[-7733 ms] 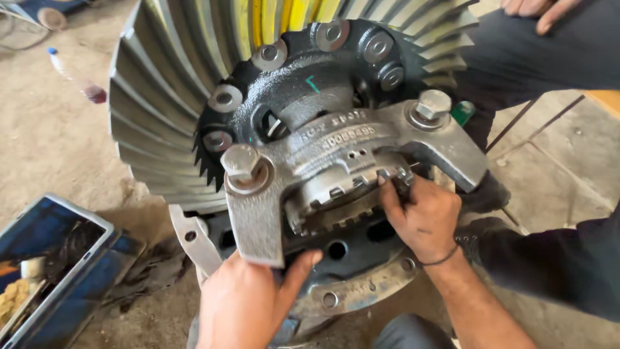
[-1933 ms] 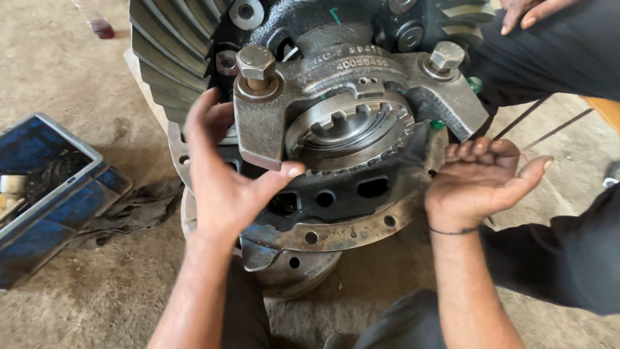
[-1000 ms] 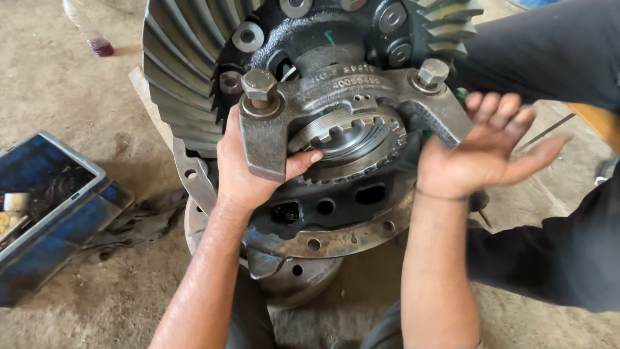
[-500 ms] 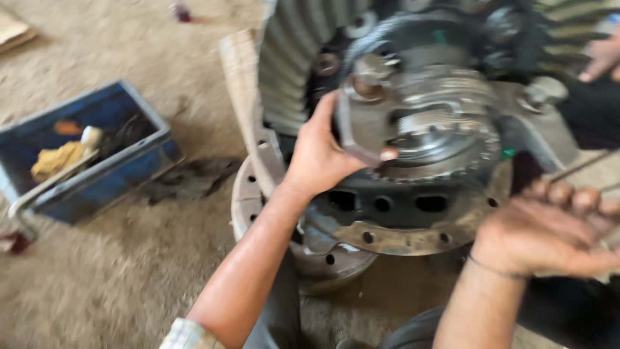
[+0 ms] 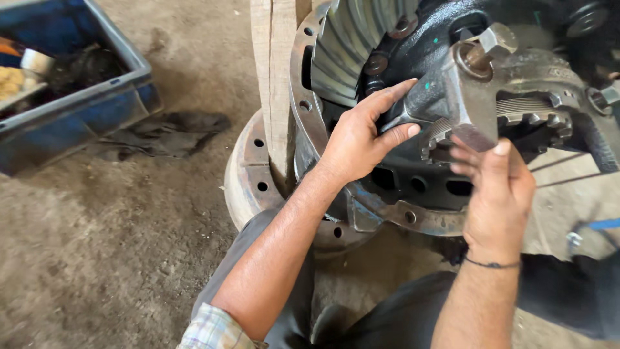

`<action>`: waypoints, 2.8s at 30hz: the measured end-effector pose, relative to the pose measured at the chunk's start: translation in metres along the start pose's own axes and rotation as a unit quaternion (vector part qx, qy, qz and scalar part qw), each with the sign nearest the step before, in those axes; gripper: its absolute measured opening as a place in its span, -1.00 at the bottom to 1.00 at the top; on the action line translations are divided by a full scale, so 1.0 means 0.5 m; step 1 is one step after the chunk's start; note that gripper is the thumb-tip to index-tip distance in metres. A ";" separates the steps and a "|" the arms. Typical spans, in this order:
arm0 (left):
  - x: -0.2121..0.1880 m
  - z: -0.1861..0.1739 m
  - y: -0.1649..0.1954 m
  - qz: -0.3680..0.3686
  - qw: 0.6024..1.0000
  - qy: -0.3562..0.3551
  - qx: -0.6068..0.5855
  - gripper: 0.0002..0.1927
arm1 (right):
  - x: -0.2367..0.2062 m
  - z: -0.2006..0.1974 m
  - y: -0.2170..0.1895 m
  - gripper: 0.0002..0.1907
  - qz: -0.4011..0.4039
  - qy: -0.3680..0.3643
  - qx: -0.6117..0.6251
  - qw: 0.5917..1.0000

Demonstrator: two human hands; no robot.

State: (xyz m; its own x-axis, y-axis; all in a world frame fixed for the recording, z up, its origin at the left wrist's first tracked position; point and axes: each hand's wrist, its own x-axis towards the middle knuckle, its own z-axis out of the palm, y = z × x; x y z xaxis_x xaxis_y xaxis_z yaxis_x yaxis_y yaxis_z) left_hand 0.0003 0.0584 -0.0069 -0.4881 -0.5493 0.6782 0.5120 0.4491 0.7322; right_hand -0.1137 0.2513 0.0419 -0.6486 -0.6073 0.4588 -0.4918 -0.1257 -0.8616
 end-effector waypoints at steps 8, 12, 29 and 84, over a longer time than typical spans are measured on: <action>0.001 -0.006 -0.005 -0.061 0.997 -0.007 -0.053 -0.38 | 0.021 0.062 -0.046 -0.78 -0.015 0.033 -0.066 0.997; -0.003 -0.004 -0.012 -0.007 1.000 0.021 -0.022 -0.37 | 0.022 0.063 -0.068 -0.79 -0.003 0.014 -0.112 0.994; 0.061 0.000 -0.044 -0.017 0.997 -0.069 -0.037 -0.28 | 0.005 -0.026 -0.023 -0.60 -0.133 0.192 -0.200 0.952; 0.034 -0.008 0.035 0.102 0.987 0.048 0.114 -0.40 | 0.023 -0.076 0.054 -0.48 0.060 0.164 -0.446 0.878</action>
State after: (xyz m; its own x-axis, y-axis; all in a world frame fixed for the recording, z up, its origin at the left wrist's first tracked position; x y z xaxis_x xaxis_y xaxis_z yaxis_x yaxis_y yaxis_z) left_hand 0.0036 0.0541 0.0172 -0.3166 -0.4913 0.8114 0.4141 0.6980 0.5842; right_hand -0.1563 0.2706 0.0323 -0.7873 -0.2966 0.5405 -0.5725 0.6770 -0.4625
